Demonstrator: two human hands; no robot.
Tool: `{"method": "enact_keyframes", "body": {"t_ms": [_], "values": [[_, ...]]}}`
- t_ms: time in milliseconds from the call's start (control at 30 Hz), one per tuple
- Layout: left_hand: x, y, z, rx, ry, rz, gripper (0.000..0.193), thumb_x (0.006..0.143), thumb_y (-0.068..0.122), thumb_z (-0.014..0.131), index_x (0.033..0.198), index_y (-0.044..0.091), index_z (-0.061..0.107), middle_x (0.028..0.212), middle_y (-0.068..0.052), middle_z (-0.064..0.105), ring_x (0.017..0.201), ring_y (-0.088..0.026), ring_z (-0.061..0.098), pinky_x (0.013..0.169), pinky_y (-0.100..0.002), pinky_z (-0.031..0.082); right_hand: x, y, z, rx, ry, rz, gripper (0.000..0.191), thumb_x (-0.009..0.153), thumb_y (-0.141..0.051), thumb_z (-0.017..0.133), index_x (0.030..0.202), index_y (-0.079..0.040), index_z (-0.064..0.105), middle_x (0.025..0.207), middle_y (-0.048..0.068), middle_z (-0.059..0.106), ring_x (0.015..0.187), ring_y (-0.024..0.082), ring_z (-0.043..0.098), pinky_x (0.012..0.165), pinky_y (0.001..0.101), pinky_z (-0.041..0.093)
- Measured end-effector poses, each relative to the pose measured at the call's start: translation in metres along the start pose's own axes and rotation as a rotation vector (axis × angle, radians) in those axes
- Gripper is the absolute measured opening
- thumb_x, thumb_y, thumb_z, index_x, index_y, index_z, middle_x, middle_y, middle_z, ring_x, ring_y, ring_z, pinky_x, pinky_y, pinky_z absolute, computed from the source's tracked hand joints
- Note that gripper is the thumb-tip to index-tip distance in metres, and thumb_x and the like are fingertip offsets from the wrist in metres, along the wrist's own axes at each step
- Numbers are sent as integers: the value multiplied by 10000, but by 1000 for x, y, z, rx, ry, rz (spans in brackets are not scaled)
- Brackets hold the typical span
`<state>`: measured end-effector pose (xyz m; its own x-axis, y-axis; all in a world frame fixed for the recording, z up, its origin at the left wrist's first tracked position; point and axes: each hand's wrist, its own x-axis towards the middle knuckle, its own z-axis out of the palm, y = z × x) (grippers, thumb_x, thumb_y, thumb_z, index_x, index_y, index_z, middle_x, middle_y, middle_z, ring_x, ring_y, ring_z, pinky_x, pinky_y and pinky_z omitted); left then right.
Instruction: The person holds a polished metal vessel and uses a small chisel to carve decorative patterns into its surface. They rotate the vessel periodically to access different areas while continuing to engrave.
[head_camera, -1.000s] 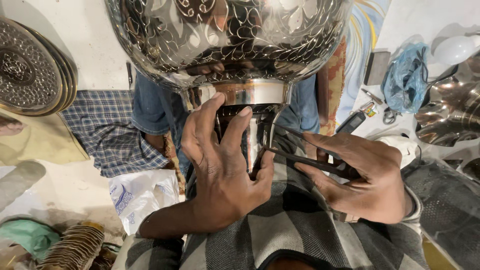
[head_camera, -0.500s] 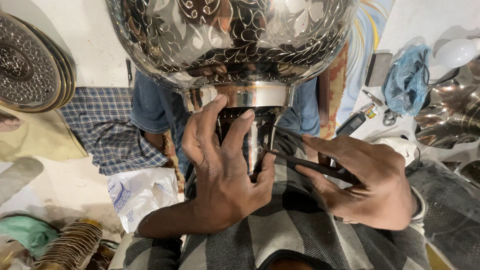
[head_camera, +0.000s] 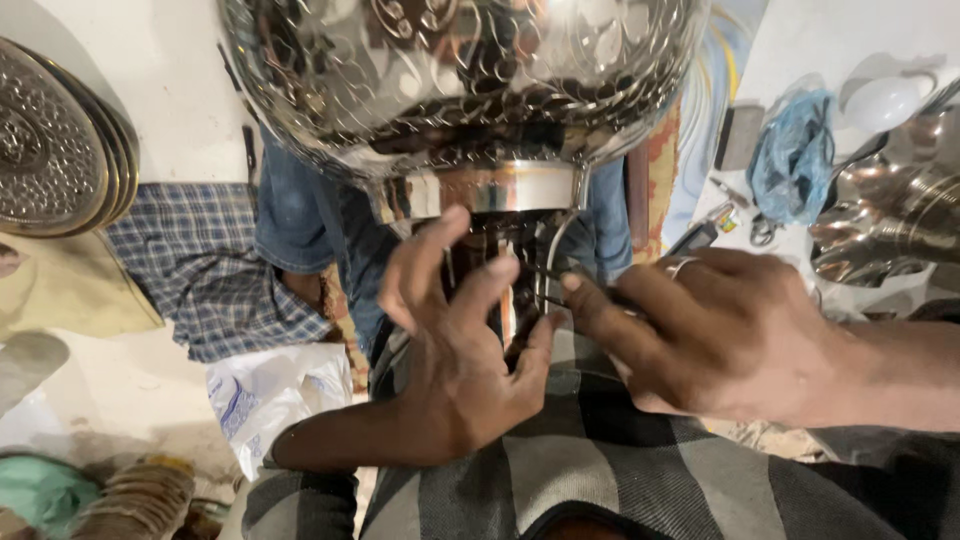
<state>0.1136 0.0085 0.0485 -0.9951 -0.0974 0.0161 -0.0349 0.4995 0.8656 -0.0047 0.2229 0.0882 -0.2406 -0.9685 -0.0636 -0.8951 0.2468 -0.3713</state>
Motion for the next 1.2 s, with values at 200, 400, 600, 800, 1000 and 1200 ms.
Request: {"method": "enact_keyframes", "body": {"t_ms": [200,400,600,800,1000,1200], "values": [[-4,-11,-1,-62,8,61,815,916,61,876,1484,158,299,1570,-222,214,1502,-414,196,1210,-535,395,16,8,17,143,418,-117,176,952,-183,704,994,-16,735,933,186,758,729,259,765,571,338,606],[-9,-18,4,-95,17,108,802,942,50,874,1484,181,297,1551,-216,260,1482,-383,235,1155,-516,417,13,-9,44,689,806,-169,154,1000,-154,638,998,-6,680,851,139,751,757,198,819,624,366,657],[-10,-13,6,-151,-2,79,820,936,34,888,1485,205,303,1554,-220,286,1442,-390,287,1131,-452,483,-6,-30,94,1073,1144,-385,485,1108,-435,431,1266,-14,615,688,16,686,559,125,708,499,322,629],[-9,-10,5,-75,34,108,851,869,12,899,1443,196,299,1506,-238,331,1405,-397,329,1120,-562,406,29,-50,102,1317,1430,-193,484,1099,-496,387,1147,-91,648,608,2,568,450,114,467,436,318,462],[-5,-13,2,-124,11,133,777,945,-13,841,1464,207,308,1550,-214,329,1422,-372,337,1139,-486,406,61,-36,123,1440,1549,-212,640,1105,-622,292,889,-127,635,569,5,502,444,136,356,445,337,352],[-1,-19,-7,-144,-33,147,698,861,-59,737,1401,164,354,1471,-218,367,1416,-385,373,1139,-555,348,61,-37,120,1291,1458,-321,630,1016,-668,290,706,-146,457,481,14,457,334,151,399,363,355,371]]}}
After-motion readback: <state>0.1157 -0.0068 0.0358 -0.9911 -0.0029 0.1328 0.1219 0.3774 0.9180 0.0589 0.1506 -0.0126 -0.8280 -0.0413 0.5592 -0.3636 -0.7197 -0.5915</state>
